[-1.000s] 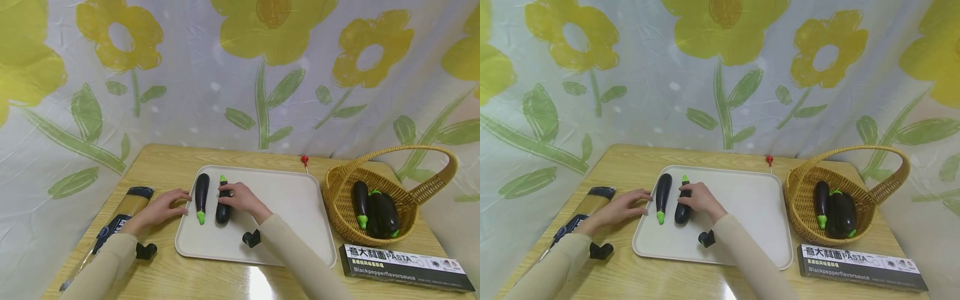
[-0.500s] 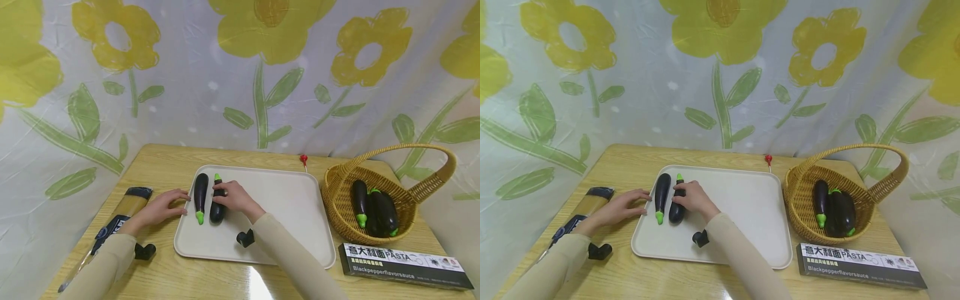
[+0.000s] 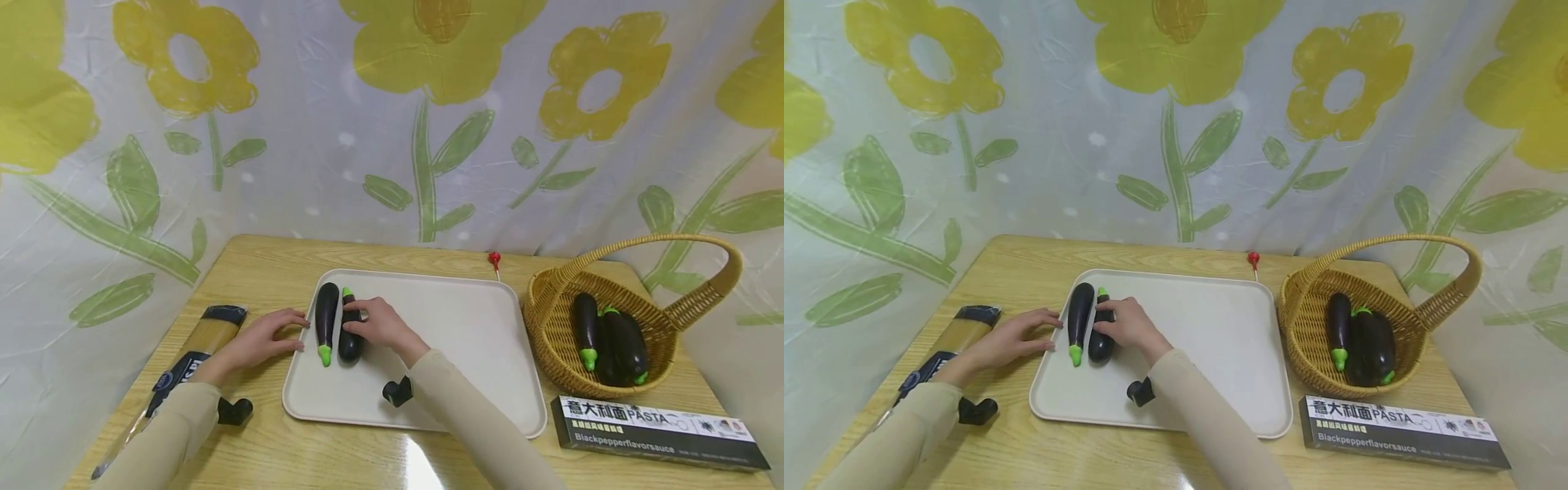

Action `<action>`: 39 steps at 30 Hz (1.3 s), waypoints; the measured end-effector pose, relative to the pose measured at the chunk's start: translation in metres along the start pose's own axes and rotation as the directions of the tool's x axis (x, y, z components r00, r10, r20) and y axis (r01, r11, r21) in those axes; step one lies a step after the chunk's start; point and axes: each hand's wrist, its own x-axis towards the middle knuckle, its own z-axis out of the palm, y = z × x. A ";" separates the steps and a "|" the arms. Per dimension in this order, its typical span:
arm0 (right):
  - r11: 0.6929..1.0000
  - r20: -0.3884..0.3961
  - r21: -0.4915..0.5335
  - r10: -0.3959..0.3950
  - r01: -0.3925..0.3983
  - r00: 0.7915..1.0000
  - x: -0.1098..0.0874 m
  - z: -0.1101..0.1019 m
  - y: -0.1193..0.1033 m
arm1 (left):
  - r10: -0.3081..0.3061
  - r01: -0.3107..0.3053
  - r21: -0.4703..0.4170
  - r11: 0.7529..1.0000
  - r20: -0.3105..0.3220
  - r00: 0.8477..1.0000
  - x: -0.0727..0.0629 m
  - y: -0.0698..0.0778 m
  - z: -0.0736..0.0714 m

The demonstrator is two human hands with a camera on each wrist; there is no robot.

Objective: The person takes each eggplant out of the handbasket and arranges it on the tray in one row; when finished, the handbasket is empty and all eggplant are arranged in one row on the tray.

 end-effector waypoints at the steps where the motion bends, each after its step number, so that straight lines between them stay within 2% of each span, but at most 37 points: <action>1: 1.000 -0.001 0.002 -0.001 0.001 1.000 0.000 0.000 0.000 | -0.001 0.001 0.000 1.000 0.003 1.000 0.000 0.000 0.000; 13: 0.998 0.015 0.051 0.034 -0.035 0.999 -0.002 0.002 0.001 | 0.021 -0.021 0.017 1.000 -0.013 1.000 0.001 -0.002 0.001; 26: 0.993 -0.004 0.117 0.035 -0.034 0.999 -0.011 0.000 0.001 | -0.012 0.012 0.003 1.000 0.017 1.000 0.001 -0.002 0.000; 32: 0.979 -0.025 0.202 0.043 -0.037 0.999 -0.031 -0.007 0.007 | -0.003 0.003 0.016 1.000 0.001 1.000 0.000 -0.001 0.001; 39: 0.962 -0.042 0.267 0.077 -0.063 0.996 -0.074 -0.022 0.019 | -0.025 0.025 0.021 0.999 0.000 1.000 -0.001 0.000 0.002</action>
